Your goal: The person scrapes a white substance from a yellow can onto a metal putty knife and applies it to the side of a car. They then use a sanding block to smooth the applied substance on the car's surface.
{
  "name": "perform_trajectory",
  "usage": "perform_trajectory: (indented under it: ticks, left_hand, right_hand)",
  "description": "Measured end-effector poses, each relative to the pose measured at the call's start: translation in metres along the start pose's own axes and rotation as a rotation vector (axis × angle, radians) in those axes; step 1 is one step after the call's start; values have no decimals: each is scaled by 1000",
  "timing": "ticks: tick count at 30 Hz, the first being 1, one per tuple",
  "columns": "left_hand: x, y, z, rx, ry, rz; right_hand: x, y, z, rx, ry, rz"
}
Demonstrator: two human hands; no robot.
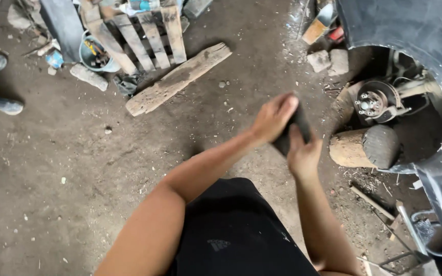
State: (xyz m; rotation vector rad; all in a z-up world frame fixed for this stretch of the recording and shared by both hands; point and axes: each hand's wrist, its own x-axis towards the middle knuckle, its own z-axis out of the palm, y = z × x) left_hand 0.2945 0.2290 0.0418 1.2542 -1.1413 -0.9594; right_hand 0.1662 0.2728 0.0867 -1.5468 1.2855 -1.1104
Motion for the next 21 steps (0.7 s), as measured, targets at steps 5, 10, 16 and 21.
perform_trajectory:
  ticks: [5,10,16,21]
  left_hand:
    - [-8,8,0,82,-163,180]
    - [-6,10,0,2,-49,90]
    - [5,14,-13,54,-310,-118]
    - [-16,28,-28,227,-407,233]
  right_hand:
    - [-8,2,-6,-116,94,-99]
    - [1,-4,-8,8,23,96]
    - [-23,-9,7,-121,63,-246]
    - [29,50,-42,-513,156,-97]
